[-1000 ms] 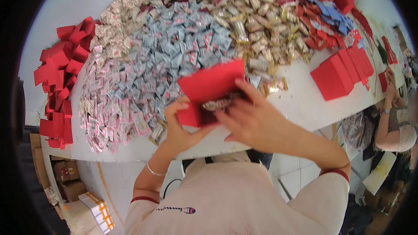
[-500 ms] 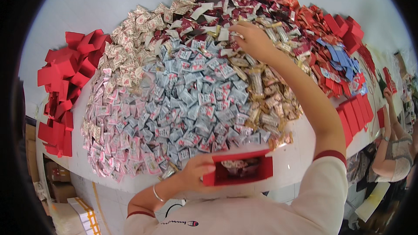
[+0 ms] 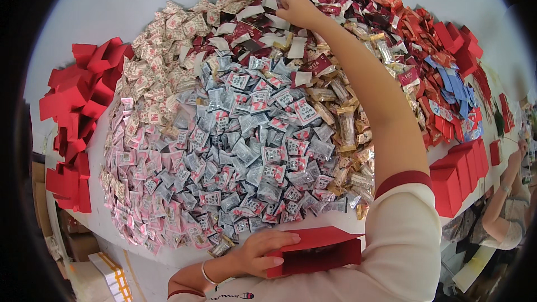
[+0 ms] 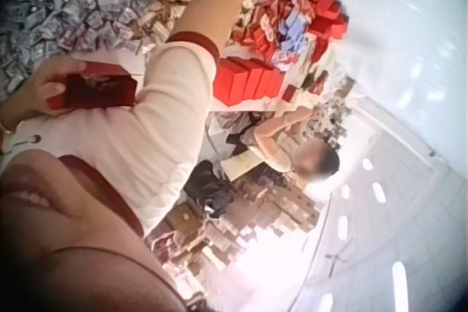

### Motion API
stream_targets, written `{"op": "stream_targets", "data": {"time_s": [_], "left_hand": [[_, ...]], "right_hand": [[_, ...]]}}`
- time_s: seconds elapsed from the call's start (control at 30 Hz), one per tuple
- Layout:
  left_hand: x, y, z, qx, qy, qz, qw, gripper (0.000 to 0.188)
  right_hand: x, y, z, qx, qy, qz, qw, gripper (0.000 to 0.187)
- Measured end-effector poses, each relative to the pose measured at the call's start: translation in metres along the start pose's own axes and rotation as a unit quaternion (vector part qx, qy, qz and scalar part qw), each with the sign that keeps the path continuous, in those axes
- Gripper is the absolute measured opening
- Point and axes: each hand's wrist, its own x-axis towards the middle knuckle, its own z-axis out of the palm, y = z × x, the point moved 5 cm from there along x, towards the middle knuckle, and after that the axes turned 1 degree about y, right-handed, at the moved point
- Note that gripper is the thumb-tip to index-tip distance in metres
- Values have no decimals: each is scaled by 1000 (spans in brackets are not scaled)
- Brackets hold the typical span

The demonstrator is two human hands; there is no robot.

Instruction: The person repeatedly picks small wrapped candies from a large pile on a table and places them into red paper envelopes, then folds and closes each envelope. The process is repeated continuously with multiple candy types and red envelopes.

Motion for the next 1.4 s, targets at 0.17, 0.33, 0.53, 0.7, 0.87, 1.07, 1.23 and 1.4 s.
{"op": "stream_targets", "data": {"time_s": [0.17, 0.33, 0.53, 0.7, 0.87, 1.07, 1.23, 1.4], "left_hand": [[-7, -6, 2, 14, -50, 4, 999, 44], [-2, -3, 1, -9, -24, 10, 1000, 47], [-4, -4, 0, -25, -22, -15, 999, 68], [-7, -3, 6, -8, 5, -28, 1000, 79], [-13, -8, 7, -124, -6, -64, 990, 73], [-12, -3, 20, -333, 14, -265, 905, 59], [-14, -18, 44, -405, -69, -468, 783, 65], [2, -26, 56, -208, -10, -300, 931, 65]], "right_hand": [[-15, -33, 9, 162, -23, -1, 987, 21], [-21, -37, 47, -59, -265, 13, 962, 51], [-12, -47, -7, 55, -51, 80, 994, 51], [-33, 4, -116, 318, -3, 207, 925, 14], [-137, 64, -259, 66, 27, 353, 933, 28], [-254, 108, -310, 20, -52, 343, 937, 23], [-296, 164, -273, -202, -154, 278, 926, 27], [-294, 174, -194, -274, -263, 202, 903, 31]]}}
